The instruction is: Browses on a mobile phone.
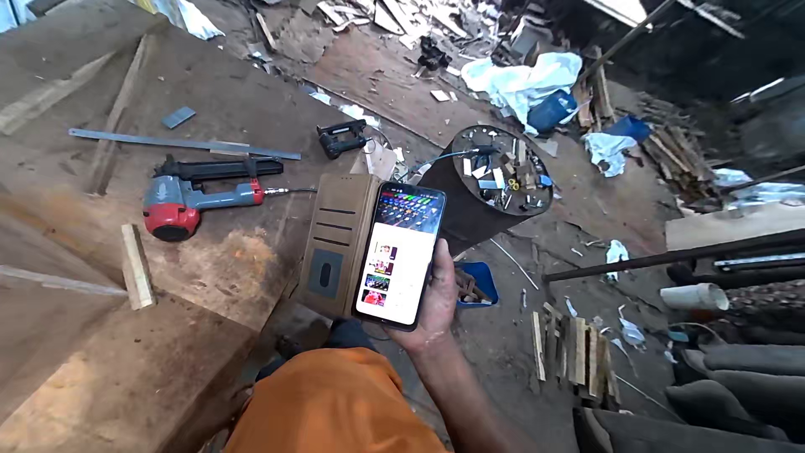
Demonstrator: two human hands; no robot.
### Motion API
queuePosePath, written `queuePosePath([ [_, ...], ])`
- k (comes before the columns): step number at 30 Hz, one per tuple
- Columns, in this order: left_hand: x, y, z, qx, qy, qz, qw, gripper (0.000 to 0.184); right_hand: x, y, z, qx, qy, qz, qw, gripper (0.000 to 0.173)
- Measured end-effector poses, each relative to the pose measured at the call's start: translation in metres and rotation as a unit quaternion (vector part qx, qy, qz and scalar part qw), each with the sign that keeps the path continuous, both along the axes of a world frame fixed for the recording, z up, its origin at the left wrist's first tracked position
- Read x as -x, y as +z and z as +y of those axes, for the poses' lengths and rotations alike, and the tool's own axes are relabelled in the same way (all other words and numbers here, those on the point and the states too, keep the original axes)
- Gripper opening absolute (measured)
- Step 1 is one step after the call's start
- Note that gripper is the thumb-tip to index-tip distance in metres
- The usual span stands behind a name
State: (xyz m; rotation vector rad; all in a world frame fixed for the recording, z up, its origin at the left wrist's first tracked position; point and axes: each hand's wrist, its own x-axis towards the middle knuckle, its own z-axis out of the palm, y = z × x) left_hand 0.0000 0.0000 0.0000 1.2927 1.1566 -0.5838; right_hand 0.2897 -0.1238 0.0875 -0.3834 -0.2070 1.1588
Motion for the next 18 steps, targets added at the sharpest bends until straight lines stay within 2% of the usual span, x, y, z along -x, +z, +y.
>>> queuePosePath([
  [1, 0.008, -0.025, 0.008, 0.006, -0.010, -0.025, 1.000, 0.043, 0.000, -0.001, 0.002, -0.001, 0.001, -0.003, 1.000, 0.057],
  [3, 0.009, -0.053, 0.024, -0.004, -0.038, -0.052, 0.998, 0.045, 0.001, -0.002, 0.006, -0.001, 0.000, -0.006, 1.000, 0.057],
  [6, 0.007, -0.096, 0.045, -0.085, -0.090, -0.076, 0.989, 0.049, -0.001, -0.002, 0.011, 0.006, -0.006, -0.010, 1.000, 0.058],
  [8, -0.009, -0.087, 0.049, -0.122, -0.082, -0.097, 0.984, 0.048, -0.003, -0.002, 0.013, -0.001, -0.010, -0.014, 1.000, 0.058],
  [11, -0.030, -0.054, 0.043, -0.209, -0.067, -0.175, 0.960, 0.044, -0.003, -0.002, 0.019, 0.012, -0.037, 0.001, 0.999, 0.057],
  [13, -0.042, -0.033, 0.040, -0.319, -0.058, -0.259, 0.910, 0.045, -0.006, -0.003, 0.024, 0.005, -0.047, 0.026, 0.999, 0.056],
  [15, -0.057, -0.007, 0.036, -0.429, -0.034, -0.354, 0.831, 0.044, -0.008, -0.004, 0.025, 0.001, -0.046, 0.024, 0.999, 0.055],
  [18, -0.081, 0.040, 0.032, -0.498, -0.042, -0.485, 0.718, 0.038, -0.009, -0.002, 0.024, -0.001, -0.053, 0.027, 0.998, 0.054],
])
